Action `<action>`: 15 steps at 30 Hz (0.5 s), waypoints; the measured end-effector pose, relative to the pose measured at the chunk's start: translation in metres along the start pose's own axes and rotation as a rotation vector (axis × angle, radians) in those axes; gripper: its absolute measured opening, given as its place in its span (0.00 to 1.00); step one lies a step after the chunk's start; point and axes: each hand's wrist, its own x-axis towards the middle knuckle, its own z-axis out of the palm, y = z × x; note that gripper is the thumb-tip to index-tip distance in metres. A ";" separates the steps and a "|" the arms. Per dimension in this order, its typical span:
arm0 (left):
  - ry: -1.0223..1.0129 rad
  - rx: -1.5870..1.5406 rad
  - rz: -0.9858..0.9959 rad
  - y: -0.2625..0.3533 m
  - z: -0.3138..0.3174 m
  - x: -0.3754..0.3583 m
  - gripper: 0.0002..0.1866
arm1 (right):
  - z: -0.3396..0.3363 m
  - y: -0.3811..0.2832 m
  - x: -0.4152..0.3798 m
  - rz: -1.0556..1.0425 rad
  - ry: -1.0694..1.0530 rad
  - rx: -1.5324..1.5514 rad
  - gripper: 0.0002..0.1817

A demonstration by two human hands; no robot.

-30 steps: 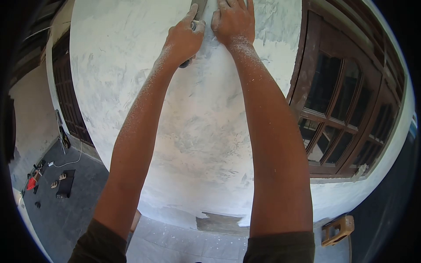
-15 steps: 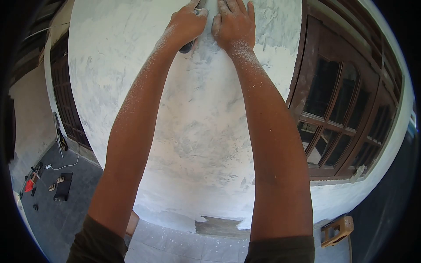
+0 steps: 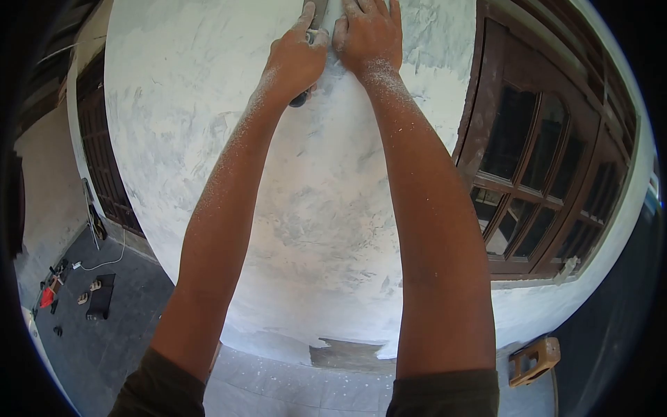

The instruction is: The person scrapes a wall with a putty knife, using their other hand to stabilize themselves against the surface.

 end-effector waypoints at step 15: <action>0.297 0.297 0.338 -0.052 0.021 -0.010 0.33 | 0.002 0.001 0.002 0.002 -0.003 -0.026 0.29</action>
